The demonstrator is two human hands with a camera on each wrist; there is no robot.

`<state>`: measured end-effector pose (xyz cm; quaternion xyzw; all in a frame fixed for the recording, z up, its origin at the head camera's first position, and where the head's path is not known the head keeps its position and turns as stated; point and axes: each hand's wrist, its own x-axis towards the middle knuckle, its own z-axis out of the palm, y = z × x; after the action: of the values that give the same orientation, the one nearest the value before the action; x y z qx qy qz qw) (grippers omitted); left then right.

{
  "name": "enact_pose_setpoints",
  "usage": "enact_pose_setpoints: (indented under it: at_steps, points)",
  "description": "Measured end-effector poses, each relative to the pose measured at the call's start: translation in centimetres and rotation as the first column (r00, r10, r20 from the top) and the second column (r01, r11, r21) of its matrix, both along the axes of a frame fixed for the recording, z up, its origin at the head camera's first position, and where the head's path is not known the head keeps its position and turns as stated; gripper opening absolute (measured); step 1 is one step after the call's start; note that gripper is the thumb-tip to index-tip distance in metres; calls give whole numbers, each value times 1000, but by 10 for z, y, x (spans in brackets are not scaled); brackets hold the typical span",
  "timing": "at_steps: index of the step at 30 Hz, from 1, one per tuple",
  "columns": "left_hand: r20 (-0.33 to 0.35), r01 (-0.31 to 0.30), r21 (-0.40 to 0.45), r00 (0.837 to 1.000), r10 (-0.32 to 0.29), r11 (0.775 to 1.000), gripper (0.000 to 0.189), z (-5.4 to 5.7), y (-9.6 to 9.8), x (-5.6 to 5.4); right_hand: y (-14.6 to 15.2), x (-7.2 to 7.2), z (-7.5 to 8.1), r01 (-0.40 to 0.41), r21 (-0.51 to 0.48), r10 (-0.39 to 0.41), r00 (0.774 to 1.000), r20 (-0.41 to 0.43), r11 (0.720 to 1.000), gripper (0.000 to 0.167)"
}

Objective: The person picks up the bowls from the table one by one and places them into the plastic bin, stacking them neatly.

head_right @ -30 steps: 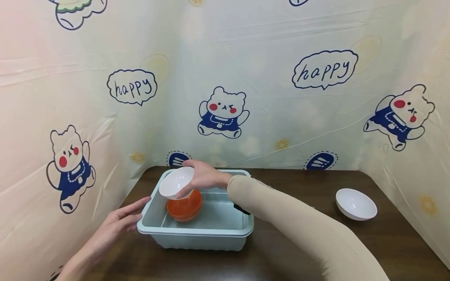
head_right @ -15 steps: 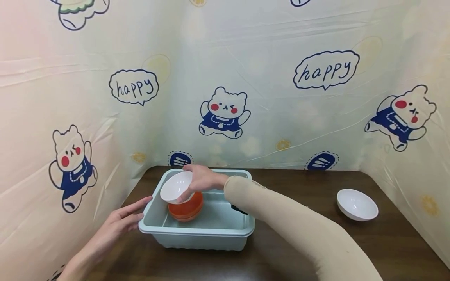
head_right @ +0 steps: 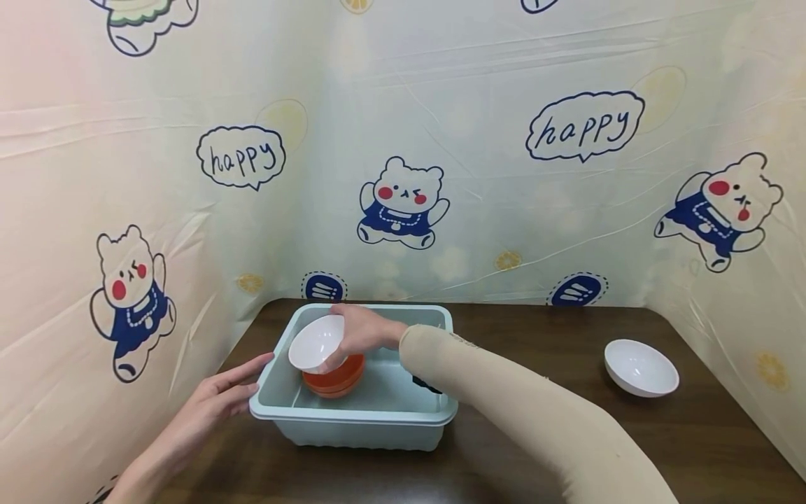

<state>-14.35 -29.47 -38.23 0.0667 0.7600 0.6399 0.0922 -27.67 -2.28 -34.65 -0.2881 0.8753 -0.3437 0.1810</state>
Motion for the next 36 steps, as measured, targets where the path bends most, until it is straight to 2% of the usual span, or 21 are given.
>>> enact_pose_setpoints:
  at_steps: [9,16,25,32,36]
  points:
    - [-1,9,7,1000,-9,1000,57,-1,0,0,1,2,-4,-43,0,43,999,-5,999,97]
    - [-1,-2,-1,1000,2,1000,56,-1,0,0,-1,0,-9,-28,53,28,999,-14,998,103]
    - [-3,-8,8,1000,8,1000,56,-1,1,1,-4,-14,-30,-24,73,26,999,-23,997,107]
    - [-11,-5,18,1000,5,1000,56,-1,1,0,-4,-2,-22,-19,56,19,1000,0,998,103]
    - [-5,-6,14,1000,6,1000,56,0,1,1,-6,-13,-36,-14,54,13,1000,11,998,106]
